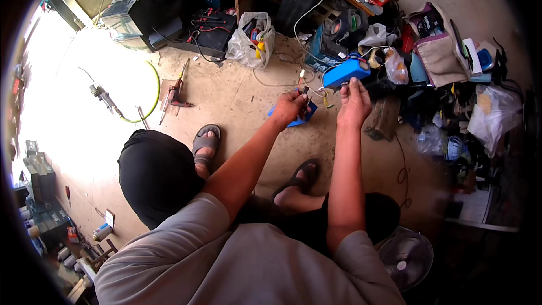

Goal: The person wraps blue tape around a battery pack and uses pliers to strip insulation from a wire.

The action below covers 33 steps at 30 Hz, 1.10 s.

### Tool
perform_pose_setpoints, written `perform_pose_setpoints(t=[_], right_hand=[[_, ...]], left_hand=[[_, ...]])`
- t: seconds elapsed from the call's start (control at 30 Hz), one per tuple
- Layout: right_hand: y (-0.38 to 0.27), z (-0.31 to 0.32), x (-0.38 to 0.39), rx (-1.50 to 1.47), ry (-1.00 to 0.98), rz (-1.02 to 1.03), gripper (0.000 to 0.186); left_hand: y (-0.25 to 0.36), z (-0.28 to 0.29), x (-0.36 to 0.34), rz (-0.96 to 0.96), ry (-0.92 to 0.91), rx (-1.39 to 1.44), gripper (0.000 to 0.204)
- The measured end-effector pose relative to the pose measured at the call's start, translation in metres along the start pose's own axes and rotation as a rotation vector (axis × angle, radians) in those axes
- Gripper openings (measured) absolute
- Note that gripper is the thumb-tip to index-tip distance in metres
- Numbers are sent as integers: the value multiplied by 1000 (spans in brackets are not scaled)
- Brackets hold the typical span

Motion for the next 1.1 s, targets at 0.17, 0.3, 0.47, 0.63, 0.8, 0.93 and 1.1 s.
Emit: perform_pose_setpoints(t=[0.17, 0.3, 0.47, 0.63, 0.8, 0.93, 1.1], right_hand=[[-118, 21, -20, -8, 52, 238, 24], [-52, 15, -4, 121, 13, 15, 22], [35, 27, 19, 239, -32, -174, 24], [29, 22, 24, 269, -88, -210, 27], [25, 10, 40, 328, -174, -225, 22], [15, 2, 56, 448, -203, -249, 18], [8, 1, 73, 600, -282, -268, 18]], left_hand=[[-2, -8, 5, -12, 31, 137, 26], [1, 6, 3, -19, 80, 7, 24], [-1, 8, 5, -24, 103, 71, 13], [-2, 14, 5, -22, 54, 68, 9], [4, 11, 6, -56, 54, 83, 10], [6, 13, 7, -54, 37, 48, 15], [9, 17, 12, -52, 38, 50, 20]])
Point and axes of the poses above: each hand's wrist, its own x-axis away from the middle knuckle, its own z-axis out of the back of the hand, y = z × x, the point moved 7 cm from there along -x, towards the middle knuckle, and after that the axes turned 11 degrees about -z, right-handed, at the moved point
